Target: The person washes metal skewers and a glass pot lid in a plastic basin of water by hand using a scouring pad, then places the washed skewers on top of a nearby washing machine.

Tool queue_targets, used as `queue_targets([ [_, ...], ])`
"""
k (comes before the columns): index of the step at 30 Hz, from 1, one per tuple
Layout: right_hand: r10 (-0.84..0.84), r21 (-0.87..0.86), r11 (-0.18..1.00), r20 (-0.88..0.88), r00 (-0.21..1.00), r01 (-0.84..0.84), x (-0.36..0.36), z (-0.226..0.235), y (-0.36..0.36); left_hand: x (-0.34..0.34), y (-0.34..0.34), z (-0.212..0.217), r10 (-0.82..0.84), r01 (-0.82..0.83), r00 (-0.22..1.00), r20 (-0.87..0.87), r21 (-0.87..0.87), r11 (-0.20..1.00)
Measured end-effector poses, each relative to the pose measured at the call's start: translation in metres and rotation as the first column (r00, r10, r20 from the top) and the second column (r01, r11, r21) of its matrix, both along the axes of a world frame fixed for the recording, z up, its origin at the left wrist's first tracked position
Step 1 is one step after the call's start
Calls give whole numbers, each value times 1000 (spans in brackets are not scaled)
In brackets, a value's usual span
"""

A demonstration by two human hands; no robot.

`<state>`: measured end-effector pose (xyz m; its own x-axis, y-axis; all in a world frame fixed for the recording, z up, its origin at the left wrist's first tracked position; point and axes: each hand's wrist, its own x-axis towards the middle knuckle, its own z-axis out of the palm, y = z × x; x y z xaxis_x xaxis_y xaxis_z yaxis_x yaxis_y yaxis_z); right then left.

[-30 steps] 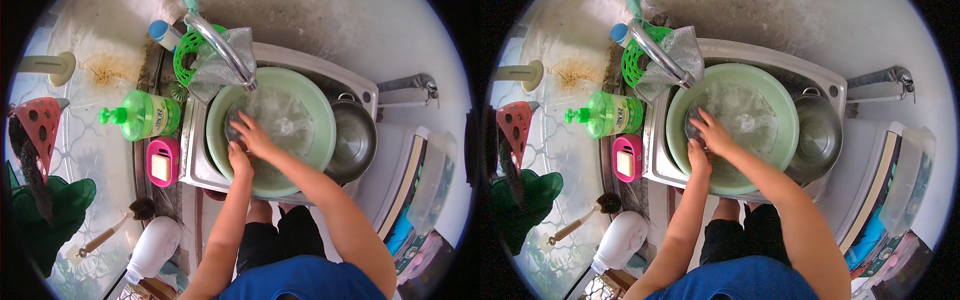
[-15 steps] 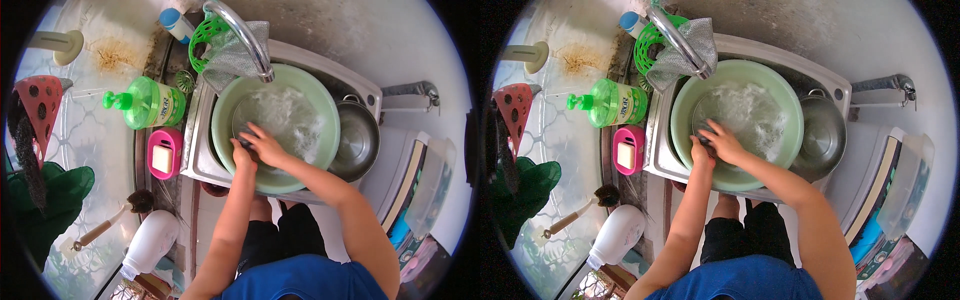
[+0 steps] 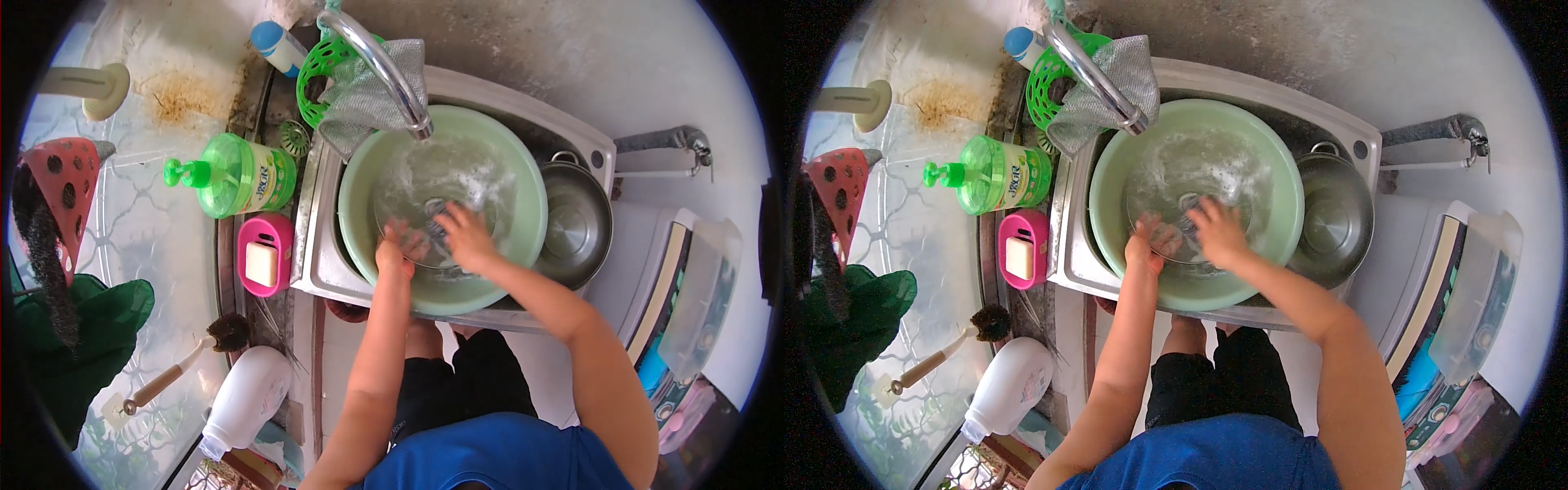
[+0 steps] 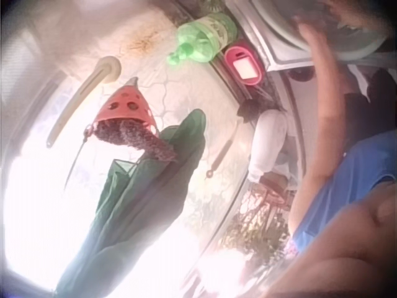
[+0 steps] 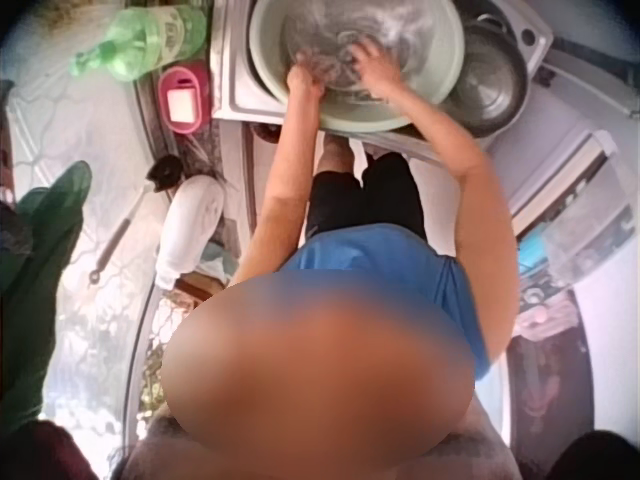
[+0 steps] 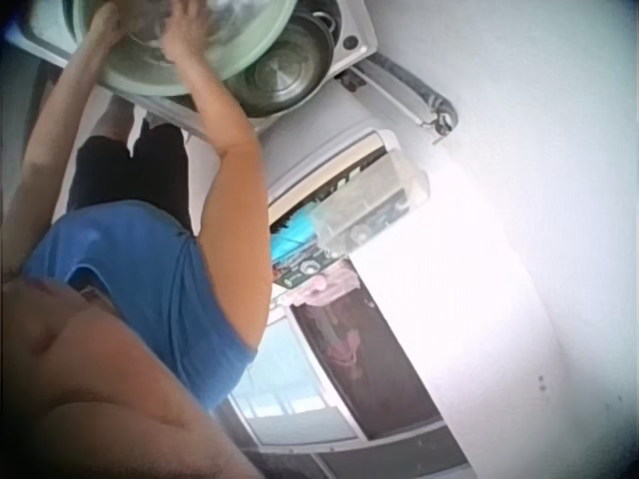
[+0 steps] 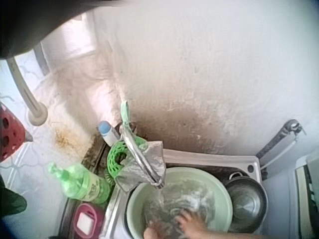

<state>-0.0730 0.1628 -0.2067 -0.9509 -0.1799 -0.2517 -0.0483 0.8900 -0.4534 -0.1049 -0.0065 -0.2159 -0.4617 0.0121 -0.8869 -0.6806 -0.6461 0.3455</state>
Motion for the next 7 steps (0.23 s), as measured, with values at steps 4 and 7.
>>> queue_targets([
  [4, -212, 252, 926, -273, 938, 283, -41, -96, 64, -9, 25, -1, -240, 239, 971, 20, 37, 970],
  [7, -117, 249, 968, 311, 943, 38, -97, -76, 21, -3, 1, -4, -255, 256, 966, -45, 26, 966],
])
